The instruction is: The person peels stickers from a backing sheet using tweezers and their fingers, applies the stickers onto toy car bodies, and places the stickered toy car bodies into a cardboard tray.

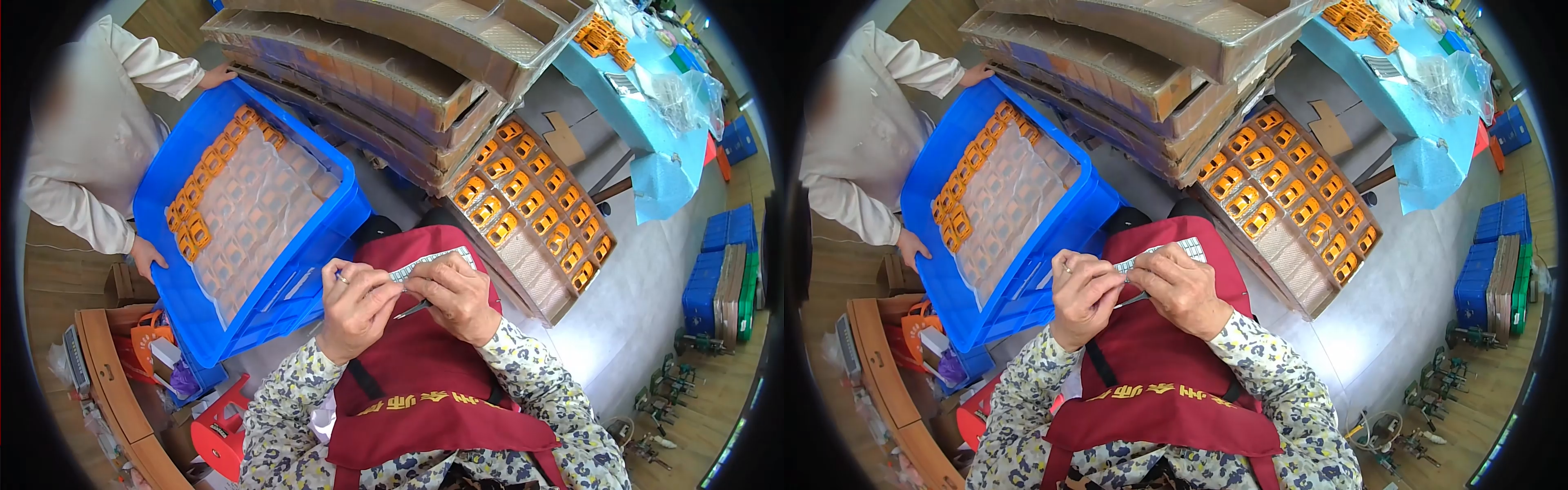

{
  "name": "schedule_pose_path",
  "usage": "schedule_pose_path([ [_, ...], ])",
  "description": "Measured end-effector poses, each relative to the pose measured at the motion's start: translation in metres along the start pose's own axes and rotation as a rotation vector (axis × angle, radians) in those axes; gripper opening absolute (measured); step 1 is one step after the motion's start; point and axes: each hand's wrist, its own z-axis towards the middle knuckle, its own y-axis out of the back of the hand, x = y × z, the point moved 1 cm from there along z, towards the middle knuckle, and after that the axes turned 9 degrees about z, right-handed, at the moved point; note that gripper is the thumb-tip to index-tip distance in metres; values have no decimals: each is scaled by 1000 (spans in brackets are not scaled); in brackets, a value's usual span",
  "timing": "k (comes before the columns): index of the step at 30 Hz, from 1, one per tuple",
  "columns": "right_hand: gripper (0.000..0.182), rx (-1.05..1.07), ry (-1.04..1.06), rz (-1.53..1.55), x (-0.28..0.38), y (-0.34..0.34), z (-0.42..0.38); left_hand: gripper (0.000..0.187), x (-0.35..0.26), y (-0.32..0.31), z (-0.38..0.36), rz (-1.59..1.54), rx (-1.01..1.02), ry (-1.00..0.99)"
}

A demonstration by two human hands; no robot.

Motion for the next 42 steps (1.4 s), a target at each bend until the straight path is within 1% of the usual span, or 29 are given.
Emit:
schedule_pose_path([
  [3, 28, -14, -8, 3, 2, 1, 2, 18, 2, -2, 1, 20, 0, -48],
  [6, 28, -51, -18, 3, 4, 5, 2, 18, 4, 0, 1, -27, -4, -11],
  [10, 23, -86, 4, -42, -5, 9, -8, 17, 3, -2, -2, -51, 8, 17],
  [19, 24, -42, 39, -59, -7, 8, -10, 17, 0, -2, -1, -82, 54, 52],
  [22, 25, -23, 26, -42, -6, 7, -11, 15, -1, -2, -1, -33, 67, 41],
  [25, 33, -22, 35, -36, -7, 4, -10, 14, -4, -2, 1, 32, 86, 2],
  [30, 31, 7, 23, -20, -7, 1, -11, 12, -1, -5, 1, 68, 91, -20],
  [34, 28, -59, -14, -9, -4, 4, -7, 15, 2, -4, -1, 23, 111, 17],
  [37, 24, -17, 0, -59, -9, 8, -13, 14, 3, -4, -2, 15, 114, 29],
  [42, 27, -12, -5, -35, -9, 8, -14, 13, 0, -3, -2, 18, 150, 70],
])
